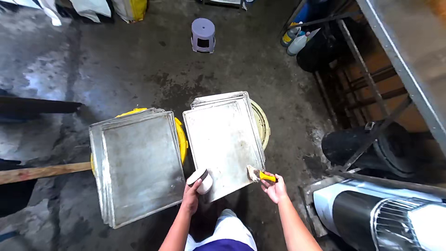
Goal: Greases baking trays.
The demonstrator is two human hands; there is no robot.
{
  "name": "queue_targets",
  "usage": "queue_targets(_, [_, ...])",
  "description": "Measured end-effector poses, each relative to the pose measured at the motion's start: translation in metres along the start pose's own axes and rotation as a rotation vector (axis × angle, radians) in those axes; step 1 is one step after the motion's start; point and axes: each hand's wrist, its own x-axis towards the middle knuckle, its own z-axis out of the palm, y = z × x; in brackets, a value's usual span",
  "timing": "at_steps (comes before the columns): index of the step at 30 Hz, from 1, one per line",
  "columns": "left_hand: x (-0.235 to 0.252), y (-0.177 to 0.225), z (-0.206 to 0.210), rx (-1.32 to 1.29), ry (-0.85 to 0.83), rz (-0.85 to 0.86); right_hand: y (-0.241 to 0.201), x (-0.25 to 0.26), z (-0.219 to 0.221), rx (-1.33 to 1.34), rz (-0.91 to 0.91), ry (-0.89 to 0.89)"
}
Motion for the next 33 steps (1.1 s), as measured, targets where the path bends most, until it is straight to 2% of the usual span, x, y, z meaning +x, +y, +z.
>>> queue_targets(3, [-0.017, -0.004, -0.031, -0.028, 0.123, 0.046, 0.036, -0.023, -0.005, -0.169, 0.023, -0.059])
queue_targets(6, [-0.026, 0.011, -0.068, -0.089, 0.290, 0.171, 0.084, -0.051, 0.013, -0.384, 0.011, -0.169])
queue_targets(8, [-0.029, 0.026, -0.105, -0.103, 0.342, 0.262, 0.119, -0.074, 0.031, -0.469, -0.028, -0.229])
queue_targets(13, [-0.033, 0.061, -0.222, -0.138, 0.365, 0.368, 0.188, -0.125, 0.088, -0.528, -0.061, -0.368])
queue_targets(16, [-0.032, 0.086, -0.279, 0.004, 0.304, 0.366, 0.218, -0.138, 0.127, -0.572, -0.132, -0.433])
queue_targets(19, [-0.022, 0.120, -0.325, 0.201, 0.238, 0.317, 0.223, -0.141, 0.171, -0.642, -0.267, -0.458])
queue_targets(22, [0.005, 0.142, -0.364, 0.291, 0.204, 0.283, 0.212, -0.129, 0.222, -0.658, -0.336, -0.469])
queue_targets(26, [0.025, 0.129, -0.381, 0.237, 0.083, 0.171, 0.225, -0.099, 0.270, -0.725, -0.247, -0.413])
queue_targets(30, [0.016, 0.120, -0.374, 0.166, 0.050, 0.168, 0.251, -0.114, 0.295, -0.865, -0.272, -0.437])
queue_targets(33, [0.015, 0.135, -0.380, 0.248, -0.022, 0.105, 0.242, -0.123, 0.306, -1.039, -0.288, -0.469])
